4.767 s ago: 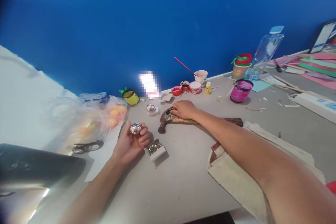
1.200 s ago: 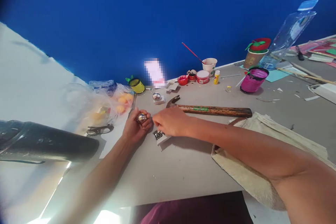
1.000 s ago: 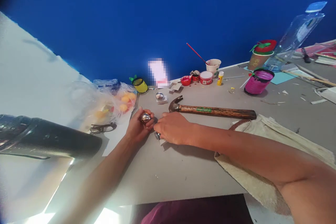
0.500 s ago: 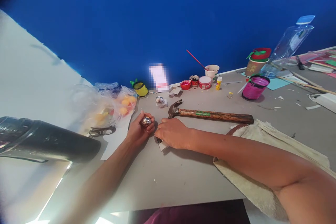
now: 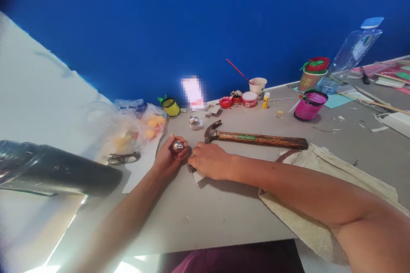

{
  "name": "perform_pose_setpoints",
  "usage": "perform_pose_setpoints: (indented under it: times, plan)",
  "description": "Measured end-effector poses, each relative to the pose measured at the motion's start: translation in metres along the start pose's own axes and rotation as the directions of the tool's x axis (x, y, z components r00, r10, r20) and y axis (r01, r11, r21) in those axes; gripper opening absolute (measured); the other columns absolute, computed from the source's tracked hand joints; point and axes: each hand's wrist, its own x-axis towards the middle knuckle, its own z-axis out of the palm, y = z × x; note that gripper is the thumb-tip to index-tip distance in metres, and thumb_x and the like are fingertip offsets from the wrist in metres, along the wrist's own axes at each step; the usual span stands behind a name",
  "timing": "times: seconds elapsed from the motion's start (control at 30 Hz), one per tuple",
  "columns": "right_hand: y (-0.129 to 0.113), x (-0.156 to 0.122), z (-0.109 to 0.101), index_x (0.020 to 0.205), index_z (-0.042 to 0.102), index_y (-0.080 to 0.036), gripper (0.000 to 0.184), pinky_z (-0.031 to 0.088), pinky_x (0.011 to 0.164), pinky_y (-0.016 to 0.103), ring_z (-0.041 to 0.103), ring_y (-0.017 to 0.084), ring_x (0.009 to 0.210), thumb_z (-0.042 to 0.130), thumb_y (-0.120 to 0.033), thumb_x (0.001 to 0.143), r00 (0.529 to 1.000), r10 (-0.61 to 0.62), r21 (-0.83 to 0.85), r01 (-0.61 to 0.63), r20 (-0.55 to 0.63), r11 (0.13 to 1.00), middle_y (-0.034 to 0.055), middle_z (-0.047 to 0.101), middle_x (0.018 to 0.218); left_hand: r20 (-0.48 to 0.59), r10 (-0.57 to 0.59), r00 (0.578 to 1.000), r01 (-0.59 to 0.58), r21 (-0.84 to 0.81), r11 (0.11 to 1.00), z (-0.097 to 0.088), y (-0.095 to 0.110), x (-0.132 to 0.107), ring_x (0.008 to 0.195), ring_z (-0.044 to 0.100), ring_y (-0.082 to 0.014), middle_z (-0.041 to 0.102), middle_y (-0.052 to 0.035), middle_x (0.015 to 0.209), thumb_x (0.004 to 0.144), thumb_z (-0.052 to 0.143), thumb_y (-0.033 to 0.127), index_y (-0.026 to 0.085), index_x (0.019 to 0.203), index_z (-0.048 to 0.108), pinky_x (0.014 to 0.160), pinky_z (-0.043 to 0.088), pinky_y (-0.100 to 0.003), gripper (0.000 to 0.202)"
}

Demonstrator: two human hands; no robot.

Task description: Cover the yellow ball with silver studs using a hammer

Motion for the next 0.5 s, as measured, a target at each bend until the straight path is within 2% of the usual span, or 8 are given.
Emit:
perform_pose_setpoints:
  times: [0.1, 0.23, 0.37, 0.5]
  plan:
    - [0.000, 0.000, -0.005, 0.108, 0.067, -0.015, 0.026, 0.027, 0.058, 0.030, 0.055, 0.024, 0.094, 0.052, -0.002, 0.092, 0.999, 0.045, 0.071, -0.045, -0.002, 0.996, 0.0117, 0.068, 0.100, -0.005, 0.002, 1.000, -0.002, -0.003, 1.000, 0.000, 0.002, -0.001, 0.040, 0.043, -0.0074, 0.061, -0.0023, 0.067, 0.093, 0.059, 0.049, 0.016, 0.074, 0.061, 0.039, 0.031, -0.020, 0.038]
    - [0.003, 0.003, 0.001, 0.110, 0.066, -0.019, 0.030, 0.031, 0.064, 0.029, 0.055, 0.023, 0.097, 0.058, -0.002, 0.088, 0.993, 0.084, 0.243, -0.062, -0.080, 0.968, 0.0084, 0.068, 0.101, 0.025, 0.056, 0.998, -0.056, -0.007, 0.998, 0.000, 0.003, -0.002, 0.040, 0.044, -0.0078, 0.060, -0.0013, 0.066, 0.093, 0.059, 0.050, 0.017, 0.069, 0.058, 0.040, 0.034, -0.021, 0.041]
    - [0.006, 0.006, 0.011, 0.104, 0.066, -0.019, 0.028, 0.032, 0.066, 0.029, 0.055, 0.024, 0.099, 0.058, -0.001, 0.085, 0.993, 0.071, 0.288, -0.040, -0.097, 0.957, 0.0080, 0.068, 0.101, 0.033, 0.058, 0.998, -0.058, 0.001, 0.998, 0.001, 0.004, -0.003, 0.039, 0.045, -0.0077, 0.060, -0.0010, 0.066, 0.093, 0.059, 0.051, 0.016, 0.069, 0.058, 0.040, 0.034, -0.021, 0.042]
    - [0.009, 0.007, 0.017, 0.113, 0.063, -0.018, 0.031, 0.034, 0.067, 0.029, 0.057, 0.024, 0.097, 0.053, -0.003, 0.088, 0.985, 0.094, 0.358, -0.035, -0.147, 0.933, 0.0085, 0.069, 0.100, 0.021, 0.046, 0.999, -0.047, 0.011, 0.999, 0.002, 0.003, -0.003, 0.041, 0.046, -0.0080, 0.062, -0.0018, 0.068, 0.092, 0.060, 0.051, 0.016, 0.071, 0.060, 0.040, 0.034, -0.021, 0.041]
